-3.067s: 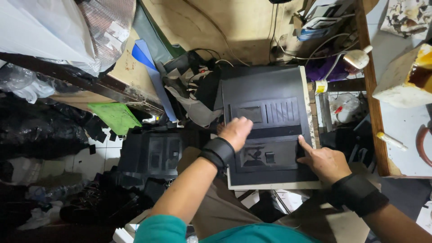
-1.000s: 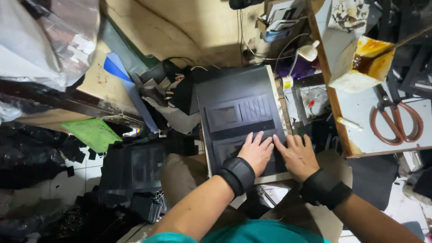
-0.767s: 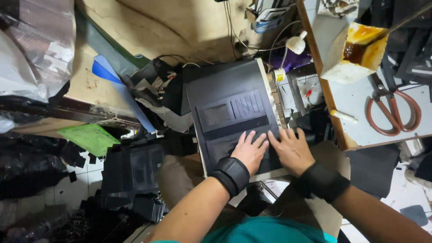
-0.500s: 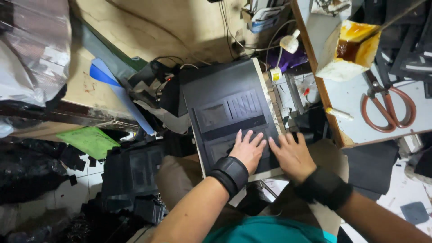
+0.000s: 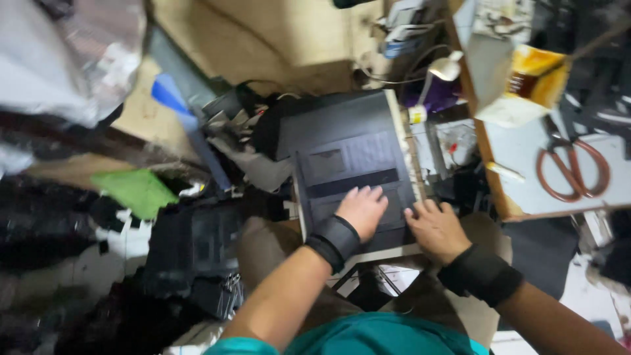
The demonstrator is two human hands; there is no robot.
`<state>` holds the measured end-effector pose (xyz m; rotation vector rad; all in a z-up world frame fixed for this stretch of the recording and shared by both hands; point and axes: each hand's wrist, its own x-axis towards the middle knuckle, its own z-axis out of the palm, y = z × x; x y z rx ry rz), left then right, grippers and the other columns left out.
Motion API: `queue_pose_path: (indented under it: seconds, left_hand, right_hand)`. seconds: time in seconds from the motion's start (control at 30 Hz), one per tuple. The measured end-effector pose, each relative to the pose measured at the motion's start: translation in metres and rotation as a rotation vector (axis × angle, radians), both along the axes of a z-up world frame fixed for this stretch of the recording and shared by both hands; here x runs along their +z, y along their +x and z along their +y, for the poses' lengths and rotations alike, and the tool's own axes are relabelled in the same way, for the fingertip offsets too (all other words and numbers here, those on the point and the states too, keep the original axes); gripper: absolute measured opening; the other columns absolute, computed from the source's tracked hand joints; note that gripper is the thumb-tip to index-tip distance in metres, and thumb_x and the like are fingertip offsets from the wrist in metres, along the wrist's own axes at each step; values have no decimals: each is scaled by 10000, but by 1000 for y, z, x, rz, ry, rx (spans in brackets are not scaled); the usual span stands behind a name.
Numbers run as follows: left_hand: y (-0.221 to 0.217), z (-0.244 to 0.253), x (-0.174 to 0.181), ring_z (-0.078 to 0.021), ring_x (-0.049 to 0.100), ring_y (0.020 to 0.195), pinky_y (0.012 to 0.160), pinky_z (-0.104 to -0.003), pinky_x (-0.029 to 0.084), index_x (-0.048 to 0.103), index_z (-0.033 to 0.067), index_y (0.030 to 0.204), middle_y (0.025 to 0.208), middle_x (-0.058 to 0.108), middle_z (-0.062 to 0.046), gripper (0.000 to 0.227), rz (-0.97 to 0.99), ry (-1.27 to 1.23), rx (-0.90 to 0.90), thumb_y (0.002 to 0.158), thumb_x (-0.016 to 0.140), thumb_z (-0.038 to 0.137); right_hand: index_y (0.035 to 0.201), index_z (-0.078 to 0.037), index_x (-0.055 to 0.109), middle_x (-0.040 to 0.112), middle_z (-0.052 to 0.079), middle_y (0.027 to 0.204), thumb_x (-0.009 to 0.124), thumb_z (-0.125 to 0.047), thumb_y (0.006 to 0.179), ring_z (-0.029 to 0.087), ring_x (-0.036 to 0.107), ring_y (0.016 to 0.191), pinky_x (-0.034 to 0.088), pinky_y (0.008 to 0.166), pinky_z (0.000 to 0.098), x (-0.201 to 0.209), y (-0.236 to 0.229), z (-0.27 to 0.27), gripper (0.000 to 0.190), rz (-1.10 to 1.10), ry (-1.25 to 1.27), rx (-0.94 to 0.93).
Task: The person sits at a cluttered workbench and cuts a piece of black fabric with scissors, then lays the fabric over a black panel on a board. They pick up a clear plastic component, align it with the panel, and press and smooth the pieces together by hand.
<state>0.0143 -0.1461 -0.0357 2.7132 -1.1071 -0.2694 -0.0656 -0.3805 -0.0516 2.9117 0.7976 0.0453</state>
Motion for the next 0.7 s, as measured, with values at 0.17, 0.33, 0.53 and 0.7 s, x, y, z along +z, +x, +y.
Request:
queue_pose_path:
  seconds: [0.17, 0.33, 0.53, 0.7]
  left_hand:
    - [51, 124, 33, -354, 715, 906, 727, -486, 608, 711, 189, 1023, 977, 649, -54, 209, -154, -19, 227, 835, 634, 142]
    - [57, 168, 8, -357, 693, 996, 837, -517, 576, 711, 185, 1033, 1017, 665, -58, 198, 26, 54, 362, 845, 728, 247]
    - [55, 149, -12, -335, 672, 1034, 865, -503, 548, 719, 211, 1048, 1052, 655, -39, 283, 45, 31, 371, 803, 800, 326]
    - [51, 144, 15, -337, 642, 1079, 926, -504, 517, 692, 191, 1089, 1113, 622, -51, 395, 115, 25, 389, 750, 860, 306]
  right_hand:
    - [1445, -246, 520, 552, 23, 1154, 586, -209, 845, 229, 562, 1092, 525, 849, 402, 51, 19, 51, 605, 90, -59, -42]
    - [1518, -248, 451, 549, 91, 1293, 604, -128, 862, 283, 575, 1231, 564, 913, 418, 78, 35, 145, 685, 245, 14, 124]
    - [1477, -262, 490, 526, 55, 1192, 563, -203, 898, 246, 557, 1113, 529, 831, 376, 58, 52, 189, 587, 239, -12, 180]
    - [1465, -274, 516, 514, 86, 1169, 592, -230, 850, 267, 533, 1040, 501, 714, 395, 59, 55, 199, 621, 184, -126, 191]
